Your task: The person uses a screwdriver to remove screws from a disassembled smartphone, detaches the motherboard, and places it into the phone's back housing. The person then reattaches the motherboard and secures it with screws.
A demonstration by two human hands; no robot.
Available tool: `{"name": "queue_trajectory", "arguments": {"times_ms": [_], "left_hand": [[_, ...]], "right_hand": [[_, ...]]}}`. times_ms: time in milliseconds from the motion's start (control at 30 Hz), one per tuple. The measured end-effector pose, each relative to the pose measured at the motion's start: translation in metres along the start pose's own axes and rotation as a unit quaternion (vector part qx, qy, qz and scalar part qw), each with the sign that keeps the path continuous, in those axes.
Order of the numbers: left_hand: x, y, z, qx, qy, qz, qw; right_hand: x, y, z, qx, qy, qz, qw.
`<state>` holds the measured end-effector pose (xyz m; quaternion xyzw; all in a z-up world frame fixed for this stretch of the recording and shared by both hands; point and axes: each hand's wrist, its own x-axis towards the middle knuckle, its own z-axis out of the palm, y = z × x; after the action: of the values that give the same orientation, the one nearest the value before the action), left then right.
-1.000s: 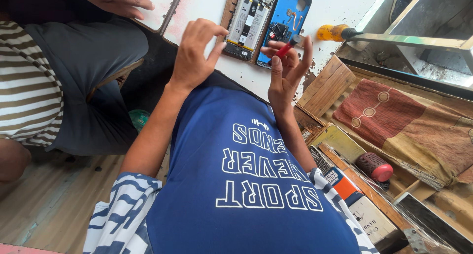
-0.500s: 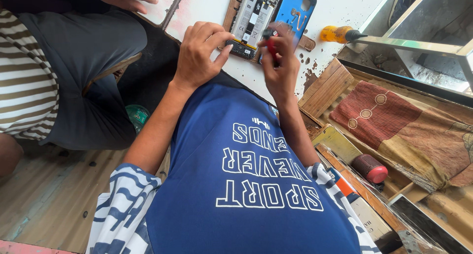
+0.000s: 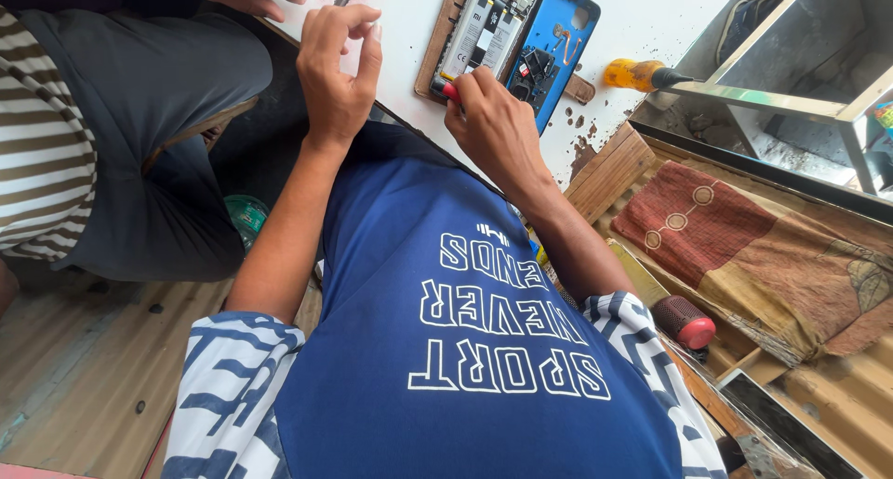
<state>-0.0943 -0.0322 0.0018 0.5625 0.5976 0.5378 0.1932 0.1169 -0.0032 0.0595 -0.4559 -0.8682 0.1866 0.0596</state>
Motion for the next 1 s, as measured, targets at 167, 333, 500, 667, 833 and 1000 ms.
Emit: {"name": "queue_trajectory", "arguments": {"times_ms": [167,333,500,667,833,1000], "left_hand": [[0.003,-0.009,0.007,0.001,0.024,0.002,1.0],[0.002,-0.014,0.011,0.008,0.033,0.005,0.999],[0.001,-0.018,0.01,0.012,0.031,0.001,0.999],[0.002,-0.021,0.013,0.029,0.039,0.017,0.999],[0.002,-0.021,0.014,0.035,0.04,0.024,0.998],[0.002,-0.02,0.013,0.041,0.04,0.031,0.998]], "right_hand": [[-0.001,-0.007,0.01,-0.072,0.024,-0.03,0.997],[0.002,-0.011,0.015,-0.098,0.007,-0.002,0.995],[0.005,-0.011,0.014,-0.085,-0.012,0.019,0.996],[0.007,-0.009,0.015,-0.075,-0.021,0.027,0.997],[0.01,-0.006,0.018,-0.071,-0.013,0.036,0.997],[0.01,-0.005,0.022,-0.073,-0.014,0.044,0.996]]}}
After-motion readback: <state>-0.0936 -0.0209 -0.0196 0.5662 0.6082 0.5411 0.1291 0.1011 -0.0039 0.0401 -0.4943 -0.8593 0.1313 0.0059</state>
